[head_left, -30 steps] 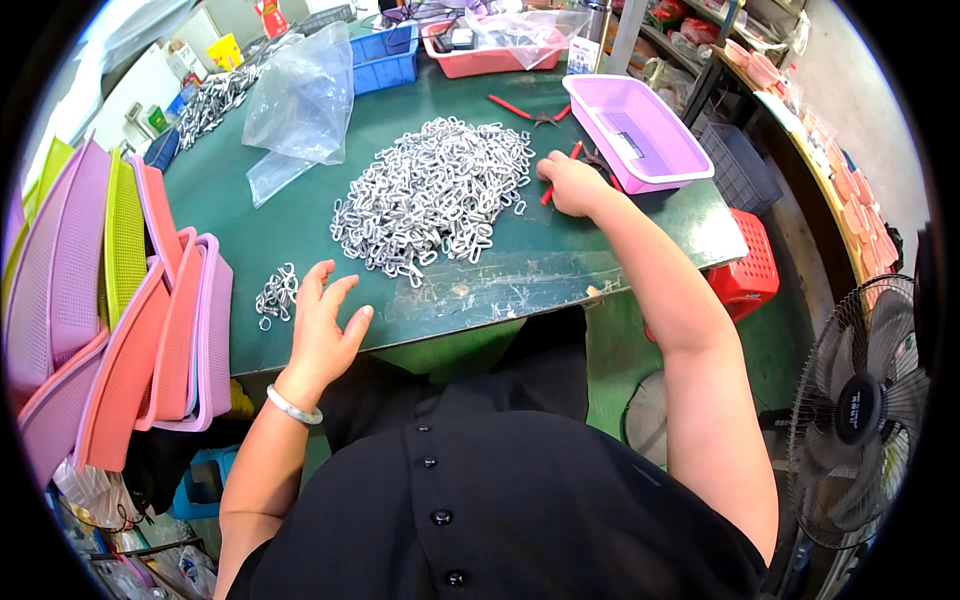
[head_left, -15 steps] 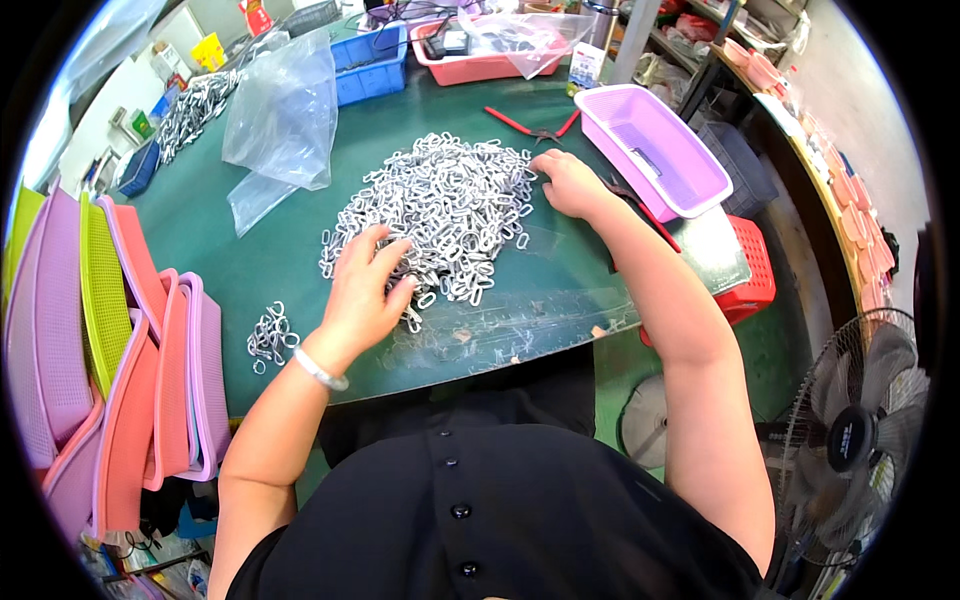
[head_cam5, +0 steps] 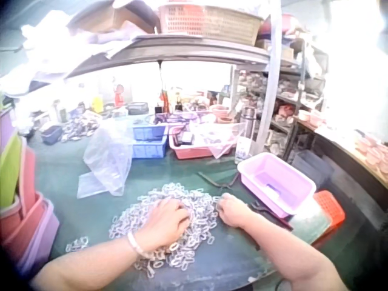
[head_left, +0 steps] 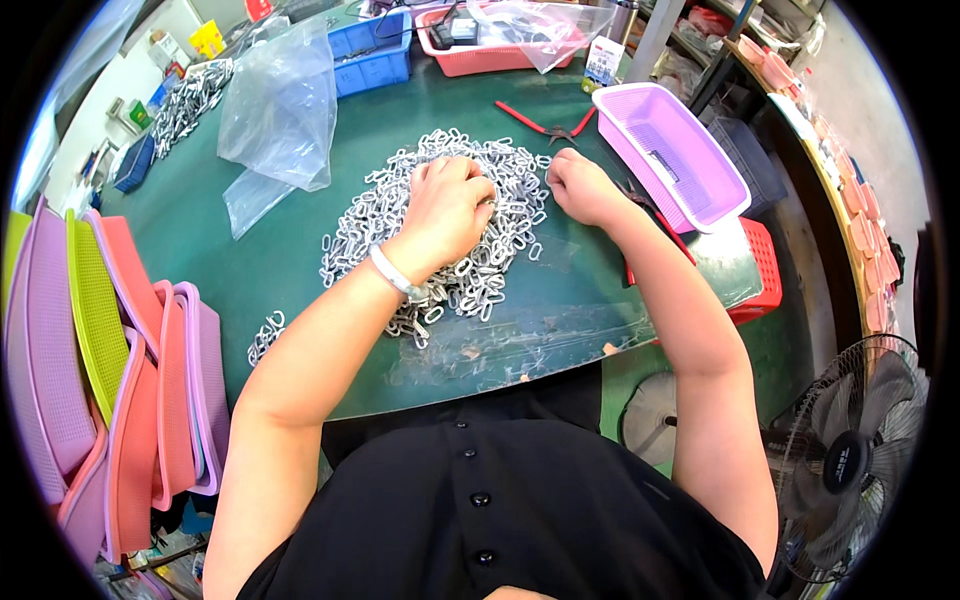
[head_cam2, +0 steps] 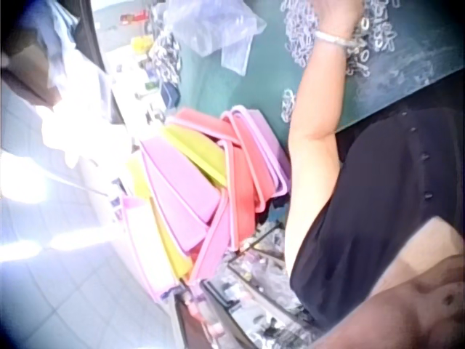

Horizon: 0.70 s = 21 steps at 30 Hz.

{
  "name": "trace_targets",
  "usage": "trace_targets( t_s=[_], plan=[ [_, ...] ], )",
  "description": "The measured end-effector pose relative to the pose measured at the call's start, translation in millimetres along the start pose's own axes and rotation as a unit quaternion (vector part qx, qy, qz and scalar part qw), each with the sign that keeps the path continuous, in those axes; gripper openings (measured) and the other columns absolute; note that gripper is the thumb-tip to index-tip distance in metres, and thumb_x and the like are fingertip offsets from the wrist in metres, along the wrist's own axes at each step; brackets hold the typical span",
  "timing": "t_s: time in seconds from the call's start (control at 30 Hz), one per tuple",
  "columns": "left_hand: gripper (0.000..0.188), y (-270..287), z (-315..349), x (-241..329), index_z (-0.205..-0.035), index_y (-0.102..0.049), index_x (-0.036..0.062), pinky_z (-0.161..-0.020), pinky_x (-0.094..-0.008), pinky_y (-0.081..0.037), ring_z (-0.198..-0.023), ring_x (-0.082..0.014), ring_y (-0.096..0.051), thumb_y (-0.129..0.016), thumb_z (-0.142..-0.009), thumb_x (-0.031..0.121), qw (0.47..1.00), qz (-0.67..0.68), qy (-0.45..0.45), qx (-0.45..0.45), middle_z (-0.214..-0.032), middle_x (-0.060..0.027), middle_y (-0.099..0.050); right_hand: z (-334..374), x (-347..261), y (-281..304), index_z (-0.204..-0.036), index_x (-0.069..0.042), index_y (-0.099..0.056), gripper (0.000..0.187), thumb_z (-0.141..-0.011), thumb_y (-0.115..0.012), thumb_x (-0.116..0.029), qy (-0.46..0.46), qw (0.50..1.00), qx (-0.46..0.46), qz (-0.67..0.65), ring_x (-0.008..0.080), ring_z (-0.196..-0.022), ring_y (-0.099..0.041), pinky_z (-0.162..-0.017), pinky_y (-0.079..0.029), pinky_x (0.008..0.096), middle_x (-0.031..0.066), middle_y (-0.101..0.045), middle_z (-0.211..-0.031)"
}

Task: The person sorts a large pile of silver metal clips on a green table, separating them into smaller piles. They then transfer the sorted clips into a purple plastic basket.

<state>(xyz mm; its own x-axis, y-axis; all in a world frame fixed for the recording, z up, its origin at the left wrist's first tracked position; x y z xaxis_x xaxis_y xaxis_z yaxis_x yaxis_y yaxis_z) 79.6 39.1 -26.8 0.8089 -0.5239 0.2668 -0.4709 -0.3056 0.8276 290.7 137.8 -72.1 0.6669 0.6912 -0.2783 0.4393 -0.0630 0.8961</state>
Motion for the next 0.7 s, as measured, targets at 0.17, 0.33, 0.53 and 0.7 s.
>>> trace_targets(
  t_s=[0.17,0.33,0.53,0.7],
  plan=[
    [0.008,6,-7,-7,-0.075,-0.060,0.0057,-0.071,-0.0333,-0.042,-0.076,-0.0184,-0.054,-0.065,-0.071,0.009,0.989,0.126,0.076,-0.029,-0.075,-0.0023,-0.057,8,-1,15,-0.081,-0.003,-0.052,0.007,-0.077,-0.057,-0.001,-0.170,0.917,-0.052,-0.357,0.0108,-0.066,-0.057,-0.058,-0.046,0.0243,0.0035,-0.057,-0.072],
    [0.004,25,-16,-24,-0.081,-0.059,0.0023,-0.058,-0.0242,-0.045,-0.064,-0.0097,-0.056,-0.059,-0.078,0.005,0.851,0.429,0.277,-0.125,-0.068,-0.0021,-0.058,13,-40,25,-0.095,-0.003,-0.051,0.020,-0.077,-0.051,0.006,-0.228,0.757,-0.041,-0.611,0.0118,-0.066,-0.057,-0.056,-0.045,0.0212,0.0045,-0.057,-0.081],
    [0.012,31,-15,-27,-0.090,-0.062,0.0018,-0.061,-0.0254,-0.046,-0.065,-0.0101,-0.055,-0.055,-0.081,0.007,0.899,0.300,0.264,-0.182,-0.073,-0.0036,-0.061,2,-73,21,-0.090,-0.004,-0.053,0.022,-0.072,-0.049,0.008,-0.213,0.676,-0.081,-0.701,0.0122,-0.068,-0.053,-0.060,-0.043,0.0261,0.0033,-0.055,-0.084],
    [0.019,37,-17,-20,-0.095,-0.063,0.0030,-0.073,-0.0325,-0.046,-0.077,-0.0216,-0.061,-0.053,-0.081,0.010,0.959,0.142,0.127,-0.210,-0.083,-0.0124,-0.064,-7,-90,16,-0.091,-0.004,-0.053,0.021,-0.071,-0.057,0.003,-0.204,0.693,-0.151,-0.675,0.0090,-0.065,-0.052,-0.054,-0.041,0.0224,0.0022,-0.055,-0.082]
  ],
)
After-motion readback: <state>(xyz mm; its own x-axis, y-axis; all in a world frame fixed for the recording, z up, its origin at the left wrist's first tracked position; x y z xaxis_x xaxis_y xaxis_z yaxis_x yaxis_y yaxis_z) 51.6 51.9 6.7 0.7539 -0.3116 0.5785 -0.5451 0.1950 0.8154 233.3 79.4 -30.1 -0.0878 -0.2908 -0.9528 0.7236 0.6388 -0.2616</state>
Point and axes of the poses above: each hand's wrist, its own z-axis away from the middle knuckle, its own y-axis out of the back of the hand, x = y × z, the point moved 1 cm from there along -z, towards the middle knuckle
